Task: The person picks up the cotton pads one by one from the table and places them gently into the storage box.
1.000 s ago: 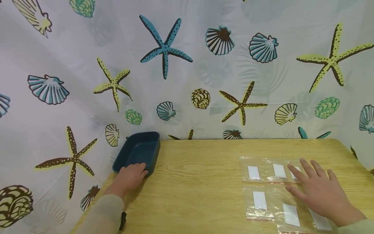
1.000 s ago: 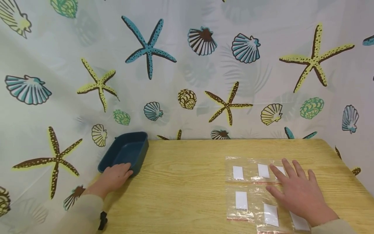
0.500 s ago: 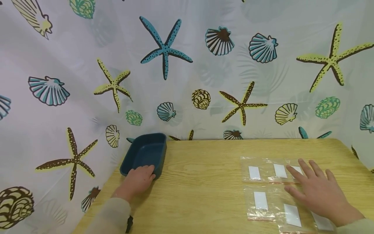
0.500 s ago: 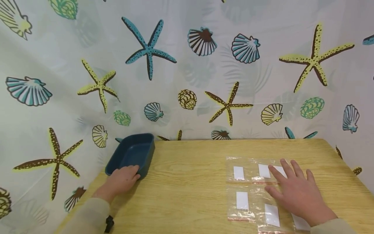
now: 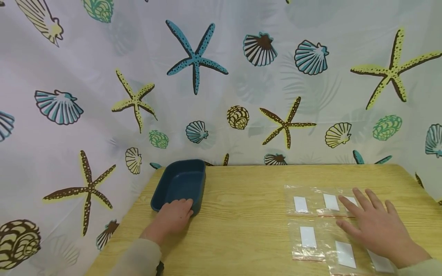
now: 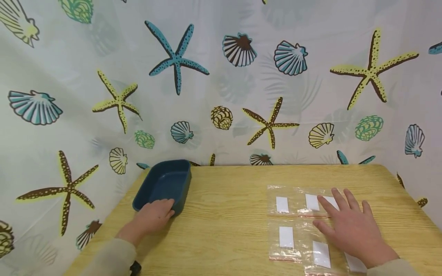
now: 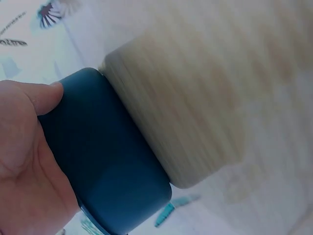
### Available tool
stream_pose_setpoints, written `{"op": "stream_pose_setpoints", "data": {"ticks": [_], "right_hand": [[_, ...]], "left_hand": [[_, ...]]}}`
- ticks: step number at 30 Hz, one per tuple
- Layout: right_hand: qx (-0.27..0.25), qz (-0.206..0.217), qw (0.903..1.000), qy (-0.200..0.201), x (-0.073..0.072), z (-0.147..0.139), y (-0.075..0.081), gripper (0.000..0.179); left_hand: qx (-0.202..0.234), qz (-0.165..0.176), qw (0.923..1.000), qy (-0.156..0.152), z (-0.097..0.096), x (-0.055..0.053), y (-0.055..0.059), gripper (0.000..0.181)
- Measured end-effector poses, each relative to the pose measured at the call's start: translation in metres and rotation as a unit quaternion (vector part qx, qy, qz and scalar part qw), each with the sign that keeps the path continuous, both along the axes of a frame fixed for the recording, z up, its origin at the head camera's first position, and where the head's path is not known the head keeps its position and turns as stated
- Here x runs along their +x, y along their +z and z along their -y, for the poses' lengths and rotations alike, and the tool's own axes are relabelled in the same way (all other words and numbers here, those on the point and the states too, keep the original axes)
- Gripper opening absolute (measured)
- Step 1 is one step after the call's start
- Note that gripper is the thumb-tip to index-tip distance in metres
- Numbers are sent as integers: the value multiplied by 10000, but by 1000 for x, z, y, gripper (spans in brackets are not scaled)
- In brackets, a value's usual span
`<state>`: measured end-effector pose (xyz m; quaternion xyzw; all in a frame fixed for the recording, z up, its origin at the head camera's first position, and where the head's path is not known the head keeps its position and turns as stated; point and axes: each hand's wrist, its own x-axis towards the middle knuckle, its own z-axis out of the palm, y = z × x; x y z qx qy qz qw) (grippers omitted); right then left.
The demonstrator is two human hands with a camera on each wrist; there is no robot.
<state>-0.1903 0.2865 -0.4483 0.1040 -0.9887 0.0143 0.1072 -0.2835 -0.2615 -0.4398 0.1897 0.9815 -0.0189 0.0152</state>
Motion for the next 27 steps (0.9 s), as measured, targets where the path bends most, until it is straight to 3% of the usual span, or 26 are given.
{"op": "stream_pose_setpoints", "data": {"ticks": [9, 18, 27], "right_hand": [[90, 40, 9999, -48, 0, 3, 2, 76], [80, -36, 10000, 2, -1, 5, 2, 76], [121, -42, 9999, 25, -2, 8, 3, 78]], "left_hand": [[-4, -112, 9998, -190, -32, 18, 0, 11], [-108, -220, 9984, -511, -55, 28, -1, 13], [-157, 19, 9973, -712, -76, 35, 0, 10]]}}
